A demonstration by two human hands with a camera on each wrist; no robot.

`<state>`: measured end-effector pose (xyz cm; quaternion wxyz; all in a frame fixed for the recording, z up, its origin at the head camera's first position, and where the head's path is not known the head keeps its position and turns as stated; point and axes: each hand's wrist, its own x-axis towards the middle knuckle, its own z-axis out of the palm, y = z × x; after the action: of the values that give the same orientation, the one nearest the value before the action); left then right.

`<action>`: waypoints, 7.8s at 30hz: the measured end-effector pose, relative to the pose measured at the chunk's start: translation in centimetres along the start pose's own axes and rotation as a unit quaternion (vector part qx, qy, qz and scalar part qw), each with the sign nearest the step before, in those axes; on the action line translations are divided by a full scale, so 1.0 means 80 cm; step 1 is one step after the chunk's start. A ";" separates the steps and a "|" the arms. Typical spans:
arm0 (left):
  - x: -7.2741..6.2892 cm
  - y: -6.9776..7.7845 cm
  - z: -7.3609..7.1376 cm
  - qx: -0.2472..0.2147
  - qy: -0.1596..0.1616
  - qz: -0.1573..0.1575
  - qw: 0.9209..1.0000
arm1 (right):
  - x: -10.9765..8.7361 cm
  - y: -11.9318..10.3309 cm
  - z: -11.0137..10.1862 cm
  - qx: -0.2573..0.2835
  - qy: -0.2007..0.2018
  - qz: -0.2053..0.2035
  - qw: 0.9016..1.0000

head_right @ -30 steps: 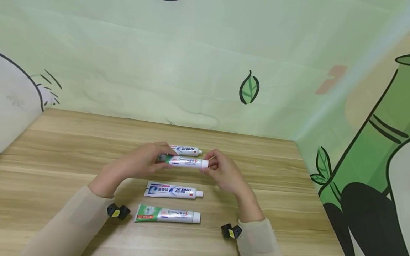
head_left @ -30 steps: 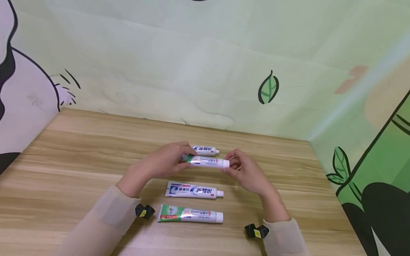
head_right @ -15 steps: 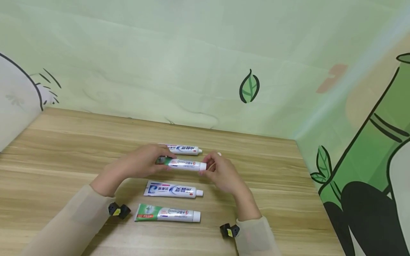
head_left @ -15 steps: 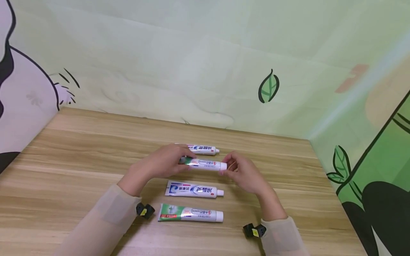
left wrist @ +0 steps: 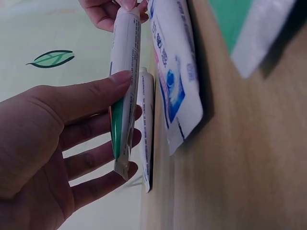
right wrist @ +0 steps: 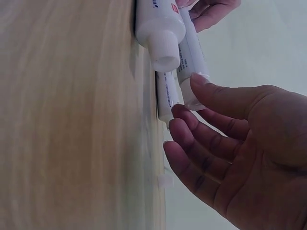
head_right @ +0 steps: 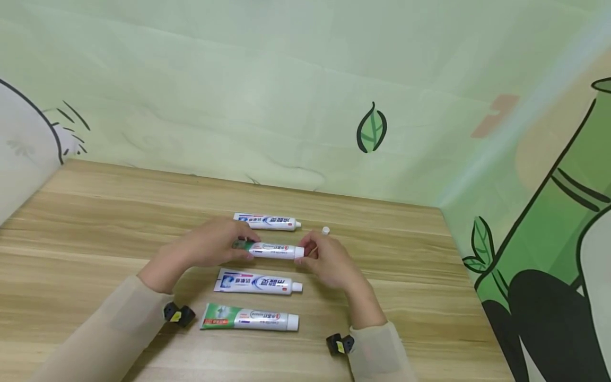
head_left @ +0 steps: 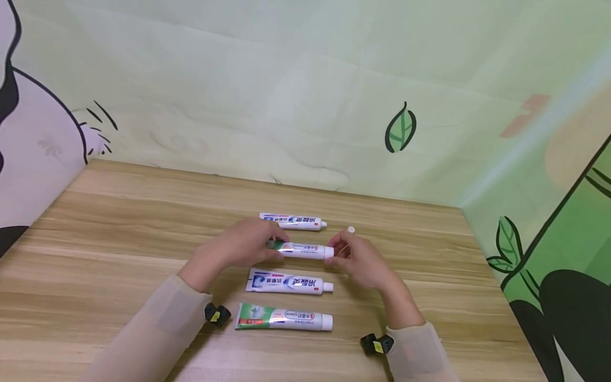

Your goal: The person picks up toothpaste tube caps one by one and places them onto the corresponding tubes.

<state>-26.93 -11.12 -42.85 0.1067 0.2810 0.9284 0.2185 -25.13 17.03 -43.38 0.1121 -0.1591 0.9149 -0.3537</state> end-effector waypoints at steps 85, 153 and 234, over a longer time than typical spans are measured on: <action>0.063 -0.028 -0.005 0.059 0.002 -0.047 0.997 | 0.043 0.037 -0.036 -0.069 0.079 0.119 0.987; 0.013 0.021 -0.010 0.075 0.101 -0.009 0.992 | 0.020 0.017 -0.027 0.075 0.109 0.085 0.988; 0.006 0.041 -0.031 0.065 0.113 0.058 0.990 | 0.006 -0.011 -0.042 0.153 0.152 -0.065 0.974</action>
<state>-26.59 -9.25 -39.17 -0.0303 0.3139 0.9289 0.1941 -26.47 18.32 -40.37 -0.0284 -0.1438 0.8440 -0.5159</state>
